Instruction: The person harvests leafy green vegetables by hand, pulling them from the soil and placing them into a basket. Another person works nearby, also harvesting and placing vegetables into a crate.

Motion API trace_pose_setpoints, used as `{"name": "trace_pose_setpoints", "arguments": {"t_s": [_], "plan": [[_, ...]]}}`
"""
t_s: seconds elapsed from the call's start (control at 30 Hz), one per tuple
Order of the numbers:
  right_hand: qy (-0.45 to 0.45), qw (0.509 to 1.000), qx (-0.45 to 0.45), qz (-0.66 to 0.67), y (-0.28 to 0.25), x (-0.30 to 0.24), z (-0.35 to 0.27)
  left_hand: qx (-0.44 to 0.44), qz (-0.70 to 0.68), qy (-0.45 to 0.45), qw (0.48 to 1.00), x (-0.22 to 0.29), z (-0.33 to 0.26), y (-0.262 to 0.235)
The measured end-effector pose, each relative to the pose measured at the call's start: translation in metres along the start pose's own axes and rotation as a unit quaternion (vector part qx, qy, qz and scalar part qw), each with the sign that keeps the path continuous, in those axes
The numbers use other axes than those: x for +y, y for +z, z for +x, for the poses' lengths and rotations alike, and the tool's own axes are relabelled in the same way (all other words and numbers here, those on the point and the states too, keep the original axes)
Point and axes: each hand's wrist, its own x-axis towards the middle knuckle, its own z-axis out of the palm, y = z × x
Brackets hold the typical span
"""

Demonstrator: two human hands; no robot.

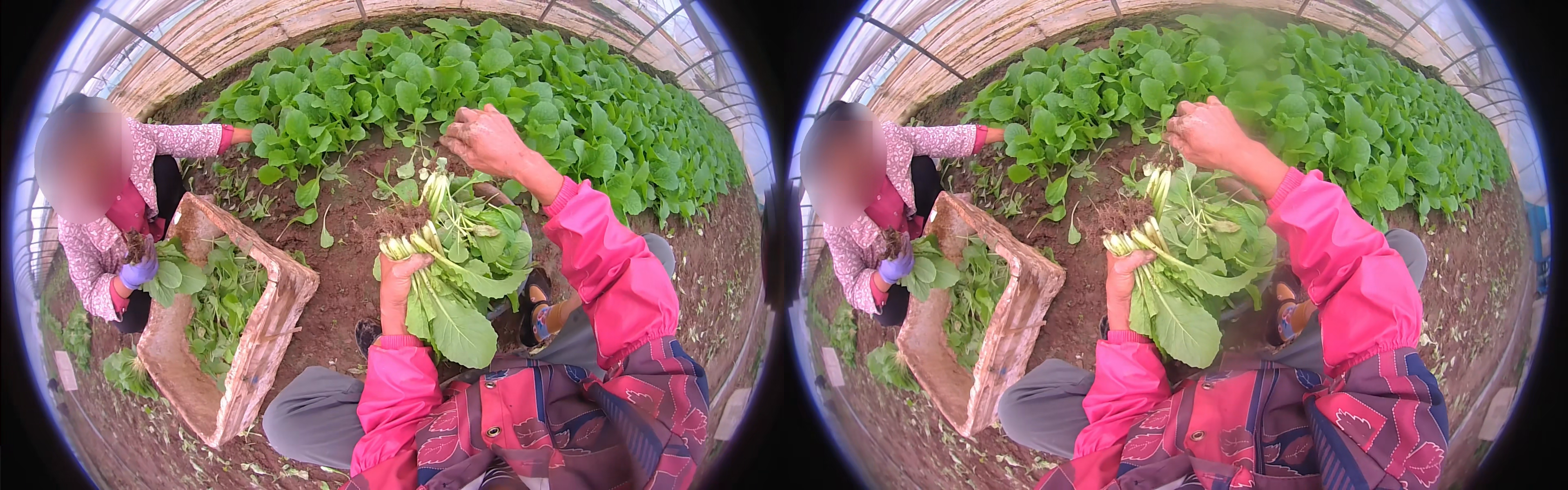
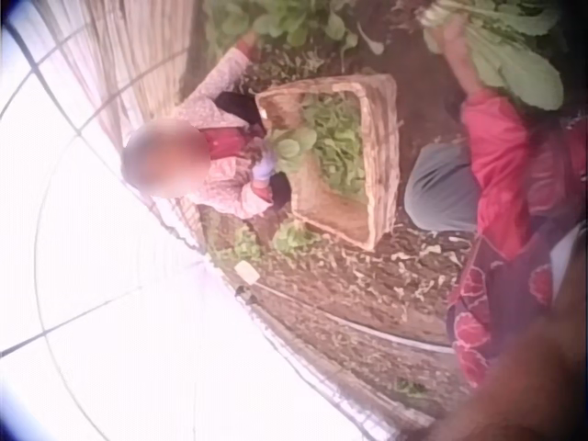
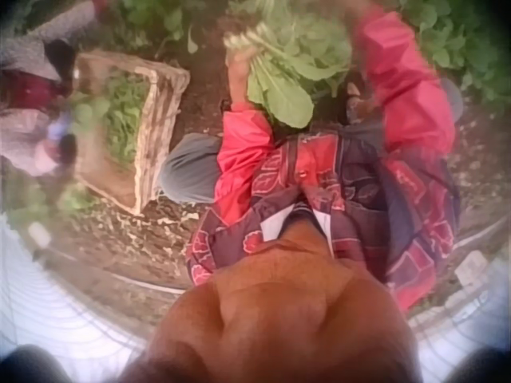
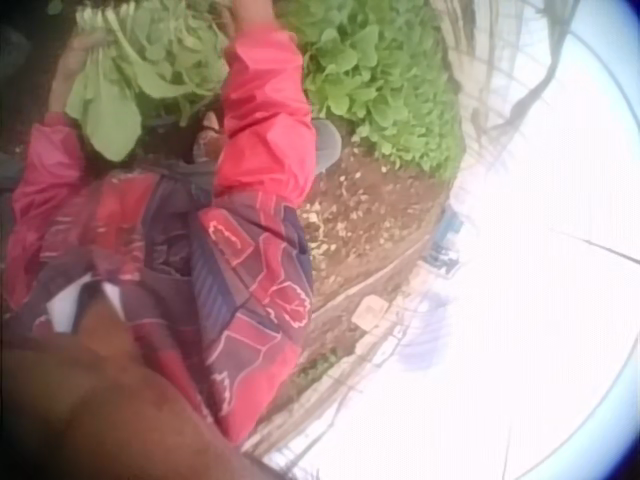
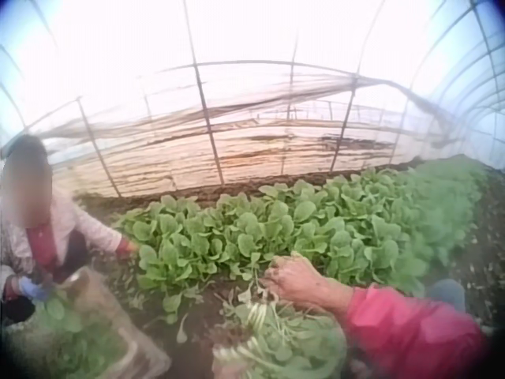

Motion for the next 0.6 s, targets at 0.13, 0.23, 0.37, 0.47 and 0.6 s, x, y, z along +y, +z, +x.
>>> {"name": "trace_pose_setpoints", "arguments": {"t_s": [0.13,0.23,0.37,0.47,0.6], "plan": [[-0.025,0.990,-0.120,0.065,0.001,-0.018,0.009,-0.007,0.010,-0.020,1.000,0.003,0.001,0.005],[-0.003,0.970,-0.183,0.160,0.006,-0.009,0.014,-0.023,0.017,-0.021,0.999,0.004,0.002,0.011],[0.065,0.967,-0.009,0.246,0.005,0.004,0.015,-0.003,0.001,0.000,1.000,-0.002,0.002,0.003],[0.130,0.952,-0.022,0.277,-0.005,0.021,0.012,-0.017,-0.089,-0.031,0.995,-0.014,0.007,-0.014],[0.048,0.923,-0.090,0.371,0.013,0.015,-0.005,-0.034,-0.139,-0.039,0.989,-0.016,0.006,-0.013]]}}
